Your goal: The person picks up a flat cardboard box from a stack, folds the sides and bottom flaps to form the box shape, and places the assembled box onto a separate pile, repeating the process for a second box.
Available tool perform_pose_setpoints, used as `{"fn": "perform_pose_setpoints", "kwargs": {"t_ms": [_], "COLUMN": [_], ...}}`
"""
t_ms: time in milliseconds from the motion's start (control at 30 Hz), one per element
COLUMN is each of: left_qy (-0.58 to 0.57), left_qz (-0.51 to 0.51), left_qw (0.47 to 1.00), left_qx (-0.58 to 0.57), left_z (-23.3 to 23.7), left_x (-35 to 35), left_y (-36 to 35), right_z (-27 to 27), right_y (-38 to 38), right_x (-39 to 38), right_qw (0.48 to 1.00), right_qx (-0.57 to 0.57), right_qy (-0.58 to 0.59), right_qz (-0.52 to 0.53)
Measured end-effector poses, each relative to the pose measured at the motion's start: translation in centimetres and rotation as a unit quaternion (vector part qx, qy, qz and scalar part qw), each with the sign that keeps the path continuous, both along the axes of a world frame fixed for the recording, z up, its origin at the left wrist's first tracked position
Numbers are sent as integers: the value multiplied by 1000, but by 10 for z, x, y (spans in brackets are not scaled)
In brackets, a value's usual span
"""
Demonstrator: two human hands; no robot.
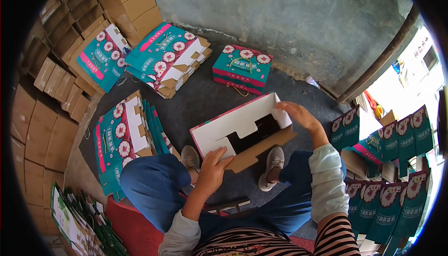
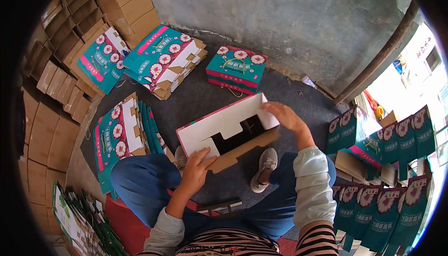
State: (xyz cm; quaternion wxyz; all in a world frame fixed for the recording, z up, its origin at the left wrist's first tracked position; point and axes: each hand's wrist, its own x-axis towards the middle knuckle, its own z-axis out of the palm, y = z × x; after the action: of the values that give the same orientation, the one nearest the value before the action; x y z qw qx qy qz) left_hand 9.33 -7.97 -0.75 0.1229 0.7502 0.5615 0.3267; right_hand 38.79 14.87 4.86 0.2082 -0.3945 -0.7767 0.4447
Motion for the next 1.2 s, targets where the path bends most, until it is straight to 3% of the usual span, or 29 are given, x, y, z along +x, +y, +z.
{"fn": "perform_pose_setpoints", "kwargs": {"t_ms": [133,233,267,367,500,600,900,1200], "left_qy": [-62,-252,-237,-179,44,113,185,176], "left_qz": [24,144,172,252,239,206,149,120], "left_qw": [997,950,949,950,968,972,971,977], "left_qx": [23,-111,-118,39,59,25,-12,-22], "left_z": [-3,7,11,14,0,4,-15,-19], "left_x": [-13,-18,-19,0,14,17,9,4], "left_y": [12,14,19,32,34,30,35,37], "right_z": [1,-2,-4,-10,-13,-8,-27,-23], "right_y": [-10,-7,-7,-11,-30,-43,-34,-24], "right_x": [-24,-27,-30,-41,-59,-66,-73,-78], "right_qw": [993,990,994,984,943,917,884,900], "right_qx": [-98,-119,-68,82,242,333,347,223], "right_qy": [-48,-51,-82,-153,-229,-214,-273,-326], "right_qz": [-49,-49,-39,-29,-12,55,153,184]}}
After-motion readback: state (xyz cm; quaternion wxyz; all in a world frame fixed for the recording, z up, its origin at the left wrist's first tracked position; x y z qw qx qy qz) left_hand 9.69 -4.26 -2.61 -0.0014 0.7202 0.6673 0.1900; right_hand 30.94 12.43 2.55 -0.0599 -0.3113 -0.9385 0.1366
